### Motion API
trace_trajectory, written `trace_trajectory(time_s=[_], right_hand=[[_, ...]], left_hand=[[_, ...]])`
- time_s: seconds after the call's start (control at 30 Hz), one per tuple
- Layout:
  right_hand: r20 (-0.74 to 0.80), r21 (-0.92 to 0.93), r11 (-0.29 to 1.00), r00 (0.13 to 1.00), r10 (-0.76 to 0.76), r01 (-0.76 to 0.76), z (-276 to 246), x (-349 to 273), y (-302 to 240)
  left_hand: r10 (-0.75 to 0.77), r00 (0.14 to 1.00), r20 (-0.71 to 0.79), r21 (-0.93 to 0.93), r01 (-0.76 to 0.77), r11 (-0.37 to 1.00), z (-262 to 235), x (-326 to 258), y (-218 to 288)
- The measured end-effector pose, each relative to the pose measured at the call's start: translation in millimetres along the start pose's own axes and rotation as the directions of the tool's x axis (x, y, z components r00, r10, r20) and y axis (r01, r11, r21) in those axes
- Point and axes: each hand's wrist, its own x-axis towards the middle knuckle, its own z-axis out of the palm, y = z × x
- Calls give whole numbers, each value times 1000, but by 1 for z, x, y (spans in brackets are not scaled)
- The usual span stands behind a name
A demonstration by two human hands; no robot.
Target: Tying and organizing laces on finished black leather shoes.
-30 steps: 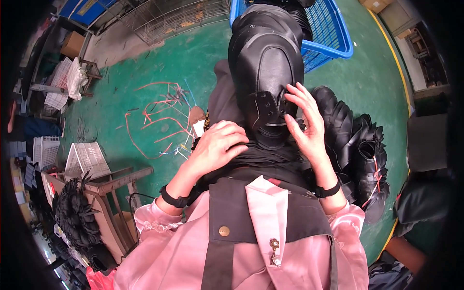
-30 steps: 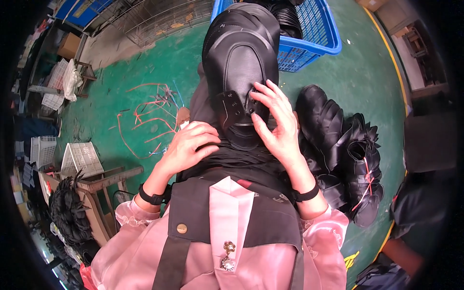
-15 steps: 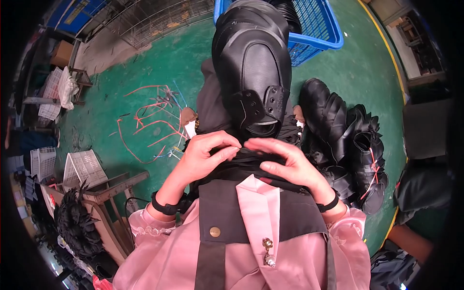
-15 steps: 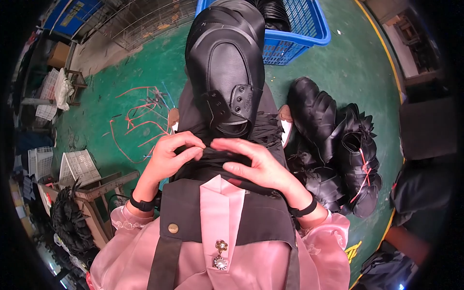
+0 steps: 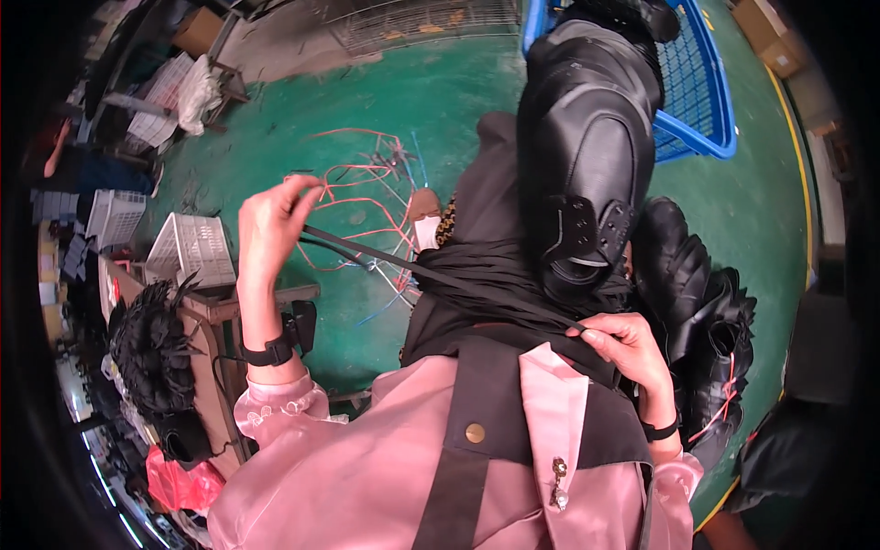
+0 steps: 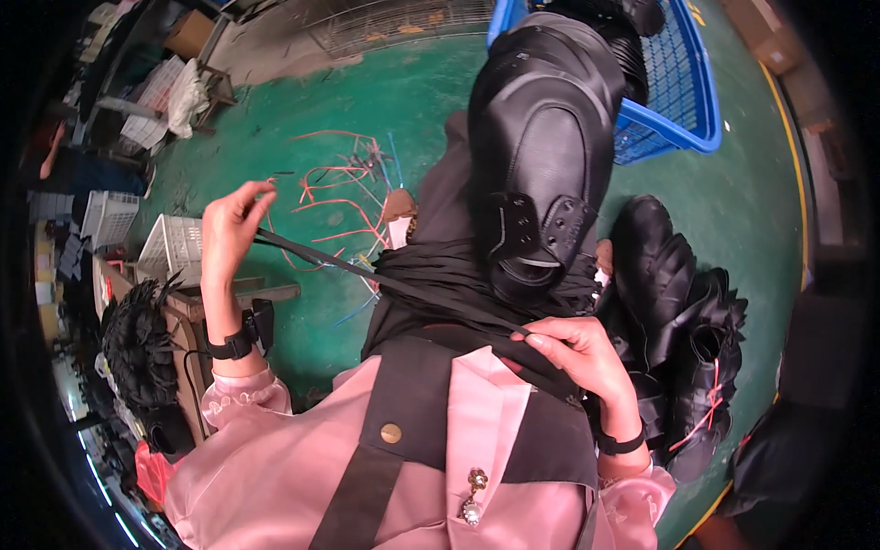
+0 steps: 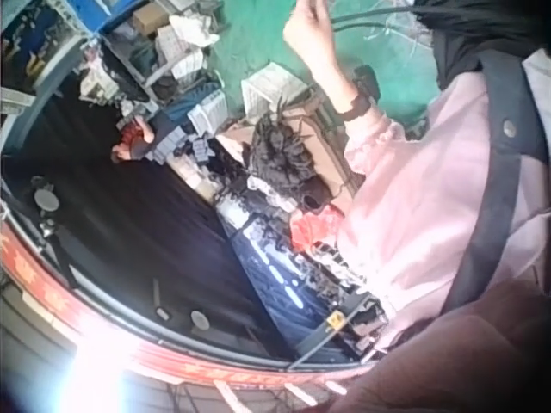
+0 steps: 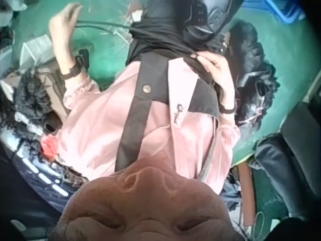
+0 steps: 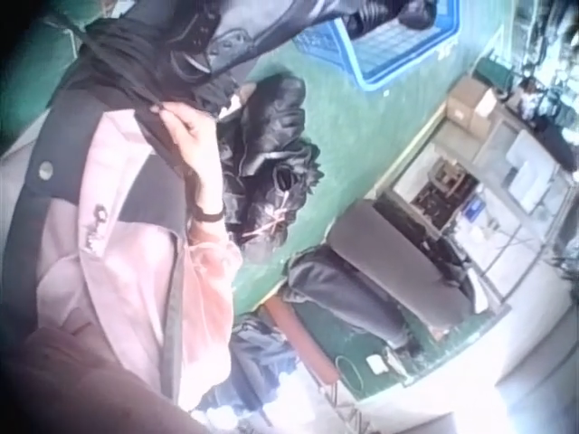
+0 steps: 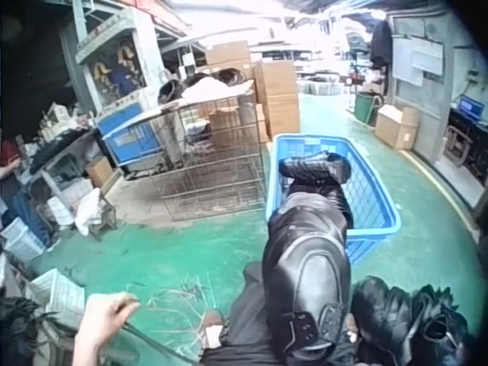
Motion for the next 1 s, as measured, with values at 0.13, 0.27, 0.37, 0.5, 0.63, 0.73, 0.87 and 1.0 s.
trace_trajectory(time_s=[0.13,0.27,0.37,0.5,0.63,0.73,0.87,1.0], right_hand=[[-48,-12,1000,999,10,-10,4,11,-14],[-14,-135,990,999,-49,46,8,21,-39],[-39,-218,968,990,-132,121,18,30,-50],[-310,-88,983,934,-179,159,32,37,-58],[-321,0,984,932,-167,176,22,31,-51],[-234,-70,985,957,-172,159,25,30,-38],[-121,-87,989,984,-129,119,23,22,-36],[-139,1,994,985,-104,105,18,20,-35]], left_hand=[[59,914,-401,177,14,984,4,1,-17],[326,891,-316,115,-305,945,37,0,22],[408,913,-30,-698,-311,645,64,-13,104],[564,824,-62,-905,-284,316,80,-32,173],[597,763,248,-959,105,263,86,-25,168],[634,735,242,-951,51,305,91,-32,171],[662,742,107,-880,-238,410,95,-27,171],[658,753,-26,-800,-410,438,100,-26,168]])
